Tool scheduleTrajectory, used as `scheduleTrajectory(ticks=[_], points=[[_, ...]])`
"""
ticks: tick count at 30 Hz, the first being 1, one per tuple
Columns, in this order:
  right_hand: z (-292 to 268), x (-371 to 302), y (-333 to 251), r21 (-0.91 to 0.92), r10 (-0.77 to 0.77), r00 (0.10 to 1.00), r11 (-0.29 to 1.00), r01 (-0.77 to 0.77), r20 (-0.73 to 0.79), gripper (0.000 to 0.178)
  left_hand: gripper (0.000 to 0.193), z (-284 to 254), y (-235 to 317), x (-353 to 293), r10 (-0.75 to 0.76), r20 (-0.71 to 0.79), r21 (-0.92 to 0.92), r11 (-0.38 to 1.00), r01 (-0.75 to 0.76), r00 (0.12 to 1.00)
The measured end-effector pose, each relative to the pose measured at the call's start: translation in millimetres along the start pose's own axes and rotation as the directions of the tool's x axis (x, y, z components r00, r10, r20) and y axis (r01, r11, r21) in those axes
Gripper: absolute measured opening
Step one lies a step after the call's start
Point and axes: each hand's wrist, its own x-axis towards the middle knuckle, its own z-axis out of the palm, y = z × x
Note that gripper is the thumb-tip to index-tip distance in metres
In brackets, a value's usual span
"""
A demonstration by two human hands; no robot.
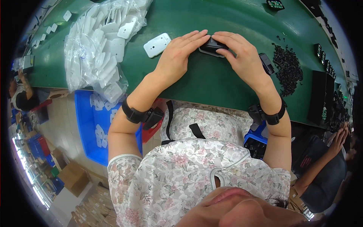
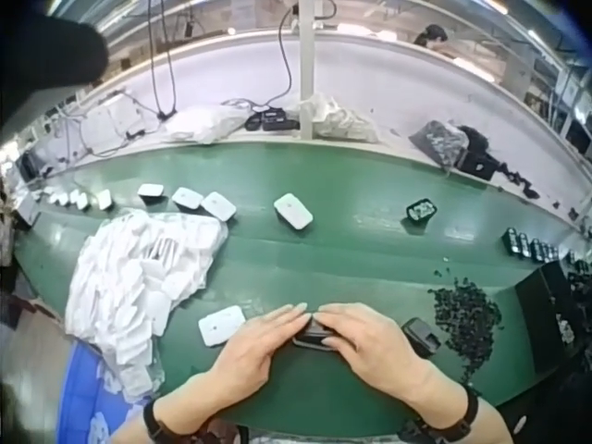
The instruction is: The person assembles electronic devices by picking up a white plastic cover, inserting a small black component into it, and pressing the cover onto a black base. This process is repeated multiple times throughout the video.
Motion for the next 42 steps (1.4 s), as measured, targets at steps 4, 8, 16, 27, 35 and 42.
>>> scheduleTrajectory(ticks=[4, 8, 16, 27, 35, 42], points=[[2, 0, -2, -0.027, -0.011, 0.999, 1.000, 0.012, 0.035, 0.031, 0.057, 1, -1, -5, 0.011, 0.047, 0.097, 0.995, -0.016, 0.999], [3, -3, -5, -0.061, -0.022, 0.998, 0.998, 0.025, 0.056, 0.032, 0.057, -2, 2, -7, 0.003, 0.086, 0.137, 0.990, -0.015, 0.996], [15, -11, -19, -0.260, -0.052, 0.999, 0.964, 0.048, -0.009, 0.037, 0.052, -9, 7, -10, 0.048, 0.137, 0.301, 0.950, -0.087, 0.989], [-16, 21, 9, 0.734, 0.453, 0.875, 0.535, -0.419, 0.169, 0.035, 0.034, 3, 15, 34, -0.510, 0.084, -0.348, 0.790, 0.505, 0.856], [-10, 22, -13, 0.758, 0.515, 0.857, 0.558, -0.337, 0.003, 0.040, 0.034, 6, 37, 36, -0.583, 0.244, -0.782, 0.354, 0.513, 0.775], [-25, 56, 32, 0.675, 0.564, 0.821, 0.572, -0.466, 0.089, 0.038, 0.025, -6, -11, 68, -0.574, 0.129, -0.633, 0.580, 0.513, 0.808]])
